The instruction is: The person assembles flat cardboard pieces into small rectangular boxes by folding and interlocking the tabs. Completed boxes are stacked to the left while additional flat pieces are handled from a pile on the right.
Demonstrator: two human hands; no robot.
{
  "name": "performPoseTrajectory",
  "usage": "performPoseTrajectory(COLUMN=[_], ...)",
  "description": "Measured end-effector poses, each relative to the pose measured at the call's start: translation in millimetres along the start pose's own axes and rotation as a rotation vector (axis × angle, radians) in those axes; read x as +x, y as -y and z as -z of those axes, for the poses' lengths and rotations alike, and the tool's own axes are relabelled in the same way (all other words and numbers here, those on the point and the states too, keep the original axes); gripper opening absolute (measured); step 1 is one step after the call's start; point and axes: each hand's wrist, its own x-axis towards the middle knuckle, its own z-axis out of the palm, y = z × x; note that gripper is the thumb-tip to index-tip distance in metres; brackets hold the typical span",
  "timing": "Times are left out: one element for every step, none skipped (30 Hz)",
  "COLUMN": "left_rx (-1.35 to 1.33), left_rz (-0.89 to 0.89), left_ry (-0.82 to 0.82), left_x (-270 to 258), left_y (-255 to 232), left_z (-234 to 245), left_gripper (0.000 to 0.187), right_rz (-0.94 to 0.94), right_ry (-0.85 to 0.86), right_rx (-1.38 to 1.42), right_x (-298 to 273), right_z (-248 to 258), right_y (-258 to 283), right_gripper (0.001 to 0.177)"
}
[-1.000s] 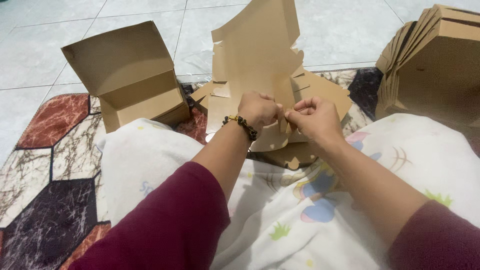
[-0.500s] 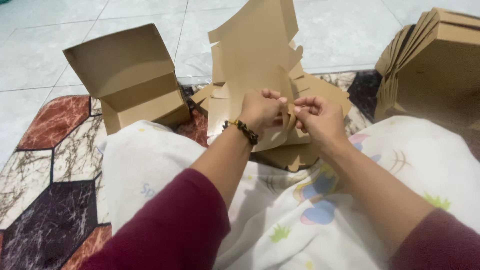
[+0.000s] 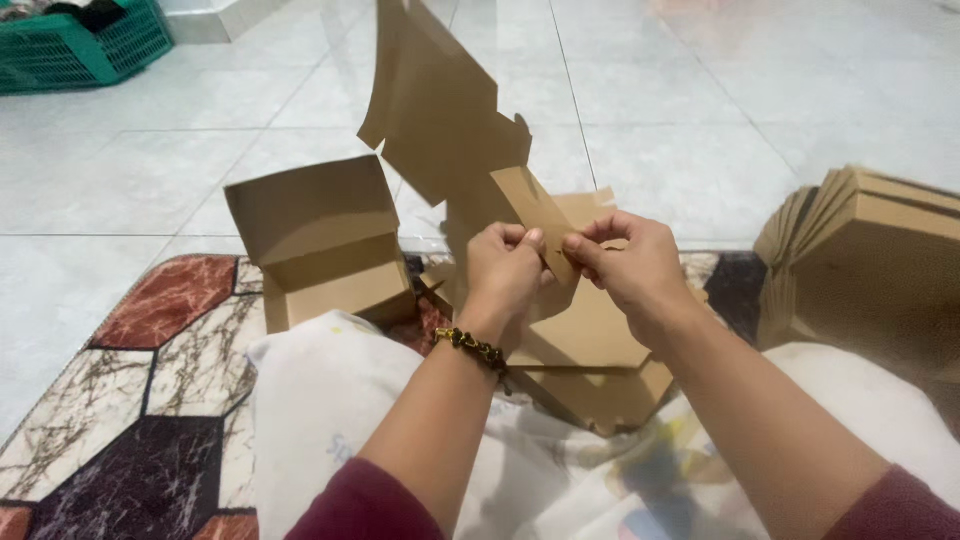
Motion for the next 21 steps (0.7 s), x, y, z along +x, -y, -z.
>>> performPoseTrajectory(left_rx=[0.033,0.065,0.045,0.026,0.007,-0.034,-0.077,-0.119,-0.131,-0.142,-0.156,-0.173,-0.190,-0.207,-0.273,-0.339,-0.402,-0.385,-0.371,-0.356,-0.368], left_rz=[-0.015,-0.030,-0.009,0.013,0.038,0.050,0.063,0.076,0.065,0.054,0.043,0.060,0.078,0.096,0.081,0.067,0.055,0.059,0.061,0.063,0.086], left_ry=[0.006,0.011,0.005,-0.001,-0.004,0.009,0.020,0.031,0.050,0.070,0.089,0.097,0.103,0.109,0.111,0.113,0.115,0.122,0.127,0.131,0.123], left_x=[-3.3,-7.2,-12.0,-17.1,-22.7,-27.3,-31.4,-35.0,-38.6,-41.4,-43.5,-45.5,-48.0,-50.0,-51.5,-52.6,-53.2,-53.4,-53.2,-52.0,-50.5], left_y=[-7.5,-15.1,-21.7,-27.6,-31.8,-35.7,-39.3,-42.1,-43.8,-45.3,-46.9,-48.0,-48.4,-48.8,-48.9,-48.7,-48.3,-47.5,-46.1,-44.5,-41.8], left_z=[2.5,4.8,6.4,7.5,7.6,7.8,8.5,9.3,11.0,12.5,12.2,10.6,8.6,6.3,4.2,1.5,-1.3,-4.0,-4.9,-5.4,-7.4], left_gripper=[0.019,0.020,0.019,0.019,0.018,0.019,0.019,0.020,0.020,0.020,0.021,0.021,0.021,0.022,0.022,0.023,0.023,0.024,0.024,0.025,0.024], right_rz=[0.003,0.006,0.025,0.043,0.058,0.061,0.064,0.066,0.083,0.100,0.117,0.168,0.219,0.269,0.161,0.053,-0.058,-0.135,-0.210,-0.284,-0.252], right_ry=[-0.002,-0.003,0.000,0.002,0.002,-0.016,-0.031,-0.047,-0.032,-0.018,-0.004,-0.016,-0.029,-0.040,-0.080,-0.119,-0.159,-0.111,-0.060,-0.008,0.006], right_rx=[0.022,0.044,0.068,0.091,0.114,0.088,0.061,0.034,-0.025,-0.084,-0.145,-0.161,-0.178,-0.194,-0.221,-0.247,-0.270,-0.273,-0.278,-0.281,-0.254], right_x=[-1.0,-2.0,-3.7,-5.3,-8.6,-12.3,-15.8,-18.9,-21.5,-22.9,-24.4,-26.3,-28.1,-29.5,-31.0,-32.5,-33.9,-34.9,-35.7,-36.1,-36.1], right_z=[-2.8,-5.4,-7.4,-9.1,-9.4,-9.8,-10.3,-9.5,-7.2,-4.8,-3.3,-2.8,-2.6,-2.5,-3.3,-4.2,-3.8,-2.8,-3.0,-3.1,-2.7], right_y=[5.3,10.7,15.7,21.0,25.0,28.8,33.1,37.6,41.7,45.7,48.9,50.4,50.5,49.6,47.5,44.4,40.5,36.4,32.1,27.9,23.4], right_gripper=[0.017,0.016,0.016,0.016,0.016,0.015,0.015,0.014,0.014,0.013,0.013,0.013,0.014,0.014,0.024,0.033,0.043,0.046,0.055,0.068,0.069])
